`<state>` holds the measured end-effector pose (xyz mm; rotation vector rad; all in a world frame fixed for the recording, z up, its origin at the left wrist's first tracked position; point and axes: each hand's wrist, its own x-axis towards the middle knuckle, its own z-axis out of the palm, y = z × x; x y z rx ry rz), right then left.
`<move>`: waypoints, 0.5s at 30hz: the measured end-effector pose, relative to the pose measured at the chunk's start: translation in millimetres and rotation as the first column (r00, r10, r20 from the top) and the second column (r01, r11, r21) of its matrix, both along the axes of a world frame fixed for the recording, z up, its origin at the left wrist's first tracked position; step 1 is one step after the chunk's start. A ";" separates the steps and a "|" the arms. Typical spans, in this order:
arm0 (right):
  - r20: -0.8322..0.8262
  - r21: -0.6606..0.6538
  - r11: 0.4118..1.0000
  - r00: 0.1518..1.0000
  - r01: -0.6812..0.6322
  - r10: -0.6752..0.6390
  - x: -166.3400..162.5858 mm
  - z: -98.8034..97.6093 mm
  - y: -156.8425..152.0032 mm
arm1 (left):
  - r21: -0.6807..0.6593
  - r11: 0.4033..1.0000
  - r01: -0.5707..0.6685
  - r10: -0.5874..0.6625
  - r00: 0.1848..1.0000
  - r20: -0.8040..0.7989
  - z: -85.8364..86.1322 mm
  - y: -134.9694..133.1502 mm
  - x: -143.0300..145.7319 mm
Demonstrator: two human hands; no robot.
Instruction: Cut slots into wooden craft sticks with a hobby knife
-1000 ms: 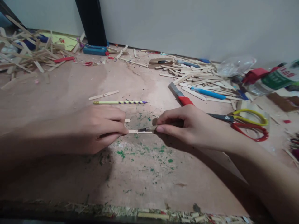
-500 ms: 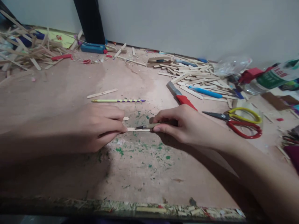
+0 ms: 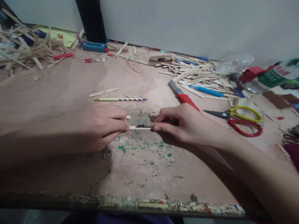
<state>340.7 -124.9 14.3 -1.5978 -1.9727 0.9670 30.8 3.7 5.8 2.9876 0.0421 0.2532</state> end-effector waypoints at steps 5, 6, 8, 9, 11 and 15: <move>0.020 0.024 0.999 1.000 -0.021 0.021 1.1 -1.8 0.7 | -0.008 1.000 -0.019 0.019 1.000 -0.017 0.2 0.4 2.0; 0.020 0.027 0.999 1.000 -0.022 0.022 1.3 -2.2 0.7 | -0.006 1.000 -0.017 0.017 1.000 -0.015 -0.1 0.5 2.4; 0.021 0.035 0.999 0.999 -0.028 0.028 2.2 -3.2 0.6 | 0.002 1.000 -0.015 0.015 1.000 -0.012 -0.8 0.7 3.0; 0.023 0.037 0.999 0.999 -0.034 0.033 3.1 -3.9 0.4 | 0.006 1.000 -0.014 0.014 1.000 -0.012 -1.1 0.7 3.3; 0.027 0.042 0.998 0.999 -0.045 0.044 5.5 -5.5 -0.3 | 0.012 1.000 -0.018 0.018 1.000 -0.014 -1.7 0.6 3.8; 0.029 0.051 0.997 0.998 -0.054 0.053 8.3 -8.1 -2.1 | 0.018 1.000 -0.018 0.019 1.000 -0.019 -1.7 0.3 4.0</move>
